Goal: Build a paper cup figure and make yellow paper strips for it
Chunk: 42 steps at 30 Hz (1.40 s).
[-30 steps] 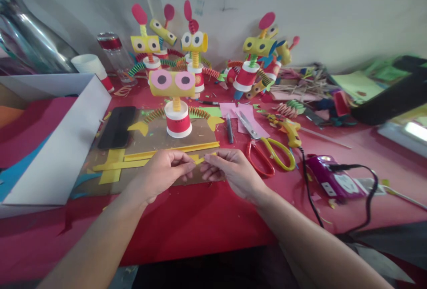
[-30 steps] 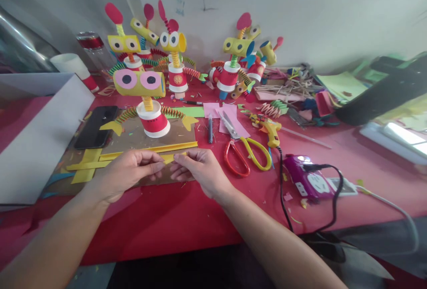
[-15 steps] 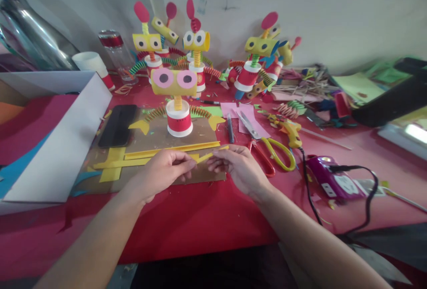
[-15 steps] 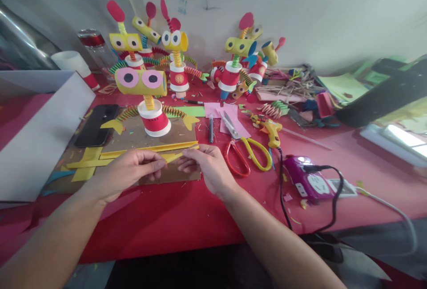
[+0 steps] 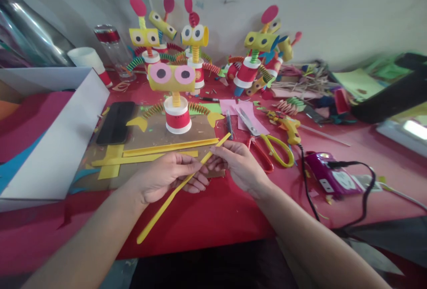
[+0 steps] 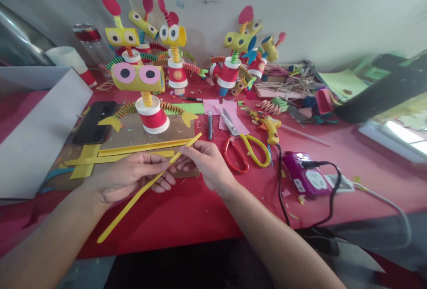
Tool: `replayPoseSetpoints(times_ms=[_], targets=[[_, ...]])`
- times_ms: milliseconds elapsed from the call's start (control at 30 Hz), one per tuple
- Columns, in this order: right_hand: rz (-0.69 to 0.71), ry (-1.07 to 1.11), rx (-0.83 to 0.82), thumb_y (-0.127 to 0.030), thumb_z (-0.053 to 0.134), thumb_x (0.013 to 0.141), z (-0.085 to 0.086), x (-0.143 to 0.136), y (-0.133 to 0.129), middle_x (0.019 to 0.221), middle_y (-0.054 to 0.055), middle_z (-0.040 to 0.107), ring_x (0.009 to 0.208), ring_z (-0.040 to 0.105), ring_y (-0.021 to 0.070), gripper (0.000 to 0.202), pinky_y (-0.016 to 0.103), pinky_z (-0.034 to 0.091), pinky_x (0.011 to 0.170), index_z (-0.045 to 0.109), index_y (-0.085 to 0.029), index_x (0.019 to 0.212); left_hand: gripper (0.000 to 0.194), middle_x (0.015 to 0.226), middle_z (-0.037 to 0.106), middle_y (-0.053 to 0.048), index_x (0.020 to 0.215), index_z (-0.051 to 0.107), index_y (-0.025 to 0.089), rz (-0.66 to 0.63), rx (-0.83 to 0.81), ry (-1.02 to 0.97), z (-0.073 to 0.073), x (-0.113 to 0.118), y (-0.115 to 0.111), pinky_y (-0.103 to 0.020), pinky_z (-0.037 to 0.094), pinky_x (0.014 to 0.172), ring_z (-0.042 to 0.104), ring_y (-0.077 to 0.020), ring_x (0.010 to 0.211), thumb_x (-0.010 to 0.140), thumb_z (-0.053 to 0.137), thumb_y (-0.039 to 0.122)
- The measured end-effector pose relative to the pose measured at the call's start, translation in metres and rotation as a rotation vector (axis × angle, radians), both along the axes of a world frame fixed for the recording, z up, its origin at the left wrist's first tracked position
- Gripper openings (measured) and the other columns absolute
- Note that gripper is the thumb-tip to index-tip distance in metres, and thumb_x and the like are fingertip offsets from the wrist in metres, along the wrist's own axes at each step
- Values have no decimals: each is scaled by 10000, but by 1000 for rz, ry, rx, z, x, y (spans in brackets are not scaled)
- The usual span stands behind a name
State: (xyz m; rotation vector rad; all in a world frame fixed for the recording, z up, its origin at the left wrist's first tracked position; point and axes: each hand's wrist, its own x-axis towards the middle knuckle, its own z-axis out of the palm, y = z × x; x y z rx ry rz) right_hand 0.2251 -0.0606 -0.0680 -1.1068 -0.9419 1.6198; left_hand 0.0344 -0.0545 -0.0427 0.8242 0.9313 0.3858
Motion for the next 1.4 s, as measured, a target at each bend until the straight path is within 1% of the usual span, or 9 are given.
replayPoseSetpoints(times_ms=[133, 333, 600, 667, 800, 867, 967, 1133, 1400], targets=[[-36, -40, 2, -405, 768, 702, -1, -1, 0, 585, 20, 696, 491, 616, 85, 274, 171, 445, 469, 666, -154, 660, 145, 810, 752, -96, 895, 665, 128, 43, -17, -19, -2, 5, -1, -253, 553, 693, 716, -161, 736, 856, 679, 267], [-88, -96, 19, -395, 758, 684, 0, 0, 1, 582, 21, 687, 447, 576, 77, 276, 184, 413, 444, 639, -153, 626, 125, 815, 755, -79, 871, 662, 129, 43, 19, -60, -4, 9, -3, -251, 565, 725, 720, -153, 748, 856, 682, 251], [-256, -200, 95, -347, 714, 699, 1, 5, 4, 537, -5, 627, 434, 515, 73, 220, 201, 387, 436, 620, -177, 597, 167, 810, 754, -99, 844, 659, 127, 67, 29, -6, -6, 10, -4, -310, 567, 747, 718, -176, 734, 831, 710, 286], [-220, -175, 86, -374, 720, 701, 2, 6, 3, 554, -4, 632, 456, 526, 77, 233, 198, 386, 438, 625, -180, 615, 169, 786, 751, -95, 823, 659, 124, 66, 37, -19, -7, 10, -5, -310, 564, 748, 718, -178, 737, 833, 707, 286], [45, -147, 60, -440, 740, 705, 5, 3, -2, 570, 2, 637, 474, 536, 79, 295, 194, 383, 443, 661, -162, 645, 177, 841, 754, -86, 864, 678, 128, 63, 51, -66, -9, 13, -6, -302, 556, 748, 712, -167, 751, 834, 707, 300], [103, -164, 55, -431, 745, 706, 5, 2, -4, 567, -2, 633, 465, 528, 76, 290, 202, 405, 457, 673, -155, 656, 214, 912, 755, -96, 900, 688, 132, 30, 58, -69, -9, 13, -5, -304, 552, 754, 711, -169, 781, 837, 703, 337], [42, -216, 54, -391, 732, 708, 2, 2, -3, 547, -14, 615, 445, 515, 75, 256, 207, 405, 448, 655, -158, 635, 269, 970, 750, -101, 958, 694, 141, 14, 63, -30, -7, 12, -5, -306, 543, 778, 709, -175, 829, 831, 705, 378], [-58, -260, 72, -323, 700, 706, 1, 6, 1, 513, -26, 585, 438, 497, 71, 204, 204, 375, 430, 627, -163, 602, 262, 918, 753, -90, 933, 709, 134, 56, 32, 52, -5, 10, -5, -301, 533, 787, 701, -163, 799, 785, 753, 346], [-66, -198, 66, -342, 726, 667, 5, 5, 2, 478, -34, 568, 398, 464, 58, 238, 200, 353, 403, 605, -175, 549, 241, 769, 737, -78, 845, 698, 126, 36, 32, 15, -9, 10, -4, -309, 526, 746, 689, -164, 723, 748, 784, 329]])
